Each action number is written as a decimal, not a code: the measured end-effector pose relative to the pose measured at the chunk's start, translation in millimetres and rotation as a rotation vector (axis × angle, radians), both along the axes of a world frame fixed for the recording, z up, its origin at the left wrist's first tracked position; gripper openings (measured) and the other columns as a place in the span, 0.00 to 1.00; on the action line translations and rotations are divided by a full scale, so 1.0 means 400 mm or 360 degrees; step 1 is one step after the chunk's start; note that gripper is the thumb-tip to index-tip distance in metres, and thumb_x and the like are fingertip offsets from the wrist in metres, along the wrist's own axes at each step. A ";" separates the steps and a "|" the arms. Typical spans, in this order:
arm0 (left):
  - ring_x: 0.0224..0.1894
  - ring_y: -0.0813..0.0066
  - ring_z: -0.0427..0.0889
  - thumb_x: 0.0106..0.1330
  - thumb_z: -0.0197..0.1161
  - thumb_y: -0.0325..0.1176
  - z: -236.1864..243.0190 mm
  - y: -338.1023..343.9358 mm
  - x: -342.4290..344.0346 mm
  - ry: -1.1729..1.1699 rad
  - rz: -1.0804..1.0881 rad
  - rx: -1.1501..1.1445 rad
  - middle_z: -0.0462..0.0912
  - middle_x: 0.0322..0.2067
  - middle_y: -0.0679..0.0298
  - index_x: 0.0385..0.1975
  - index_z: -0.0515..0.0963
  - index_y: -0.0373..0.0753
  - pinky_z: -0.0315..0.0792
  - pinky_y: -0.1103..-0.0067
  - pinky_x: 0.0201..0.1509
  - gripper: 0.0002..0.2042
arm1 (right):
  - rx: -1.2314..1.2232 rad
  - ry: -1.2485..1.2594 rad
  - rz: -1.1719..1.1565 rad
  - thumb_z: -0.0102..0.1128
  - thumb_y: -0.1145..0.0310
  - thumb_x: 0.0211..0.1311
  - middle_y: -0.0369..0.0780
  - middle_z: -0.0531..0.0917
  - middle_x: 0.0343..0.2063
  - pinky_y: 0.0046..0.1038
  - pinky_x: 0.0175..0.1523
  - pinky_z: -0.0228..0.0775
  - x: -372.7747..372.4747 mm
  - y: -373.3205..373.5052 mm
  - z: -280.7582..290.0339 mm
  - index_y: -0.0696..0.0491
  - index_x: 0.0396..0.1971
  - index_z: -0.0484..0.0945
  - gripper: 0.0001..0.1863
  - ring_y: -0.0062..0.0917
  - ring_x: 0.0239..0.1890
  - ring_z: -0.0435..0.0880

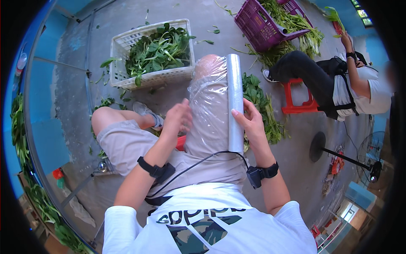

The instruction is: Picking and wrapping bok choy leaves in plastic wrap using the thigh as a base.

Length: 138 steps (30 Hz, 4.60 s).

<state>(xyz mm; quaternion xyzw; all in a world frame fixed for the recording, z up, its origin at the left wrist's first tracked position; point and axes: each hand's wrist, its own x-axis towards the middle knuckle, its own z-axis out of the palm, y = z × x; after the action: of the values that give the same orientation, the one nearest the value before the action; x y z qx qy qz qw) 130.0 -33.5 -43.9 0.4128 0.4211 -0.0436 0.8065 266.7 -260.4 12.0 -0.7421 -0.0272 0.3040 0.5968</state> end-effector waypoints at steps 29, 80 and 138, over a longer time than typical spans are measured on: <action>0.79 0.46 0.58 0.77 0.59 0.50 0.046 -0.069 0.270 -0.0596 -0.0573 0.2607 0.62 0.74 0.44 0.71 0.69 0.34 0.56 0.51 0.79 0.31 | 0.0010 0.0182 0.0037 0.73 0.64 0.68 0.35 0.85 0.51 0.22 0.55 0.73 0.007 -0.002 0.005 0.60 0.71 0.71 0.35 0.16 0.49 0.82; 0.73 0.52 0.69 0.78 0.60 0.45 -0.036 -0.006 0.244 -0.0403 -0.0068 0.1737 0.72 0.70 0.45 0.68 0.73 0.31 0.61 0.65 0.77 0.27 | 0.0486 0.0696 -0.0225 0.66 0.61 0.72 0.39 0.85 0.41 0.25 0.43 0.83 0.075 -0.108 0.002 0.58 0.56 0.75 0.21 0.20 0.37 0.84; 0.79 0.54 0.62 0.77 0.56 0.39 0.010 -0.025 0.355 -0.0691 -0.1007 0.2800 0.71 0.73 0.51 0.70 0.72 0.34 0.48 0.53 0.82 0.25 | -0.0218 -0.0019 0.0052 0.67 0.48 0.73 0.37 0.85 0.48 0.31 0.45 0.80 0.215 0.063 -0.039 0.55 0.53 0.80 0.24 0.21 0.49 0.83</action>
<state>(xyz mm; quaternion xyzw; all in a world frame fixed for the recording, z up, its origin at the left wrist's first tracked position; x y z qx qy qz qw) 272.2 -43.7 -40.0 0.9640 0.0134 0.1497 0.2192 352.7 -235.4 -3.5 -0.7824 -0.0219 0.3105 0.5394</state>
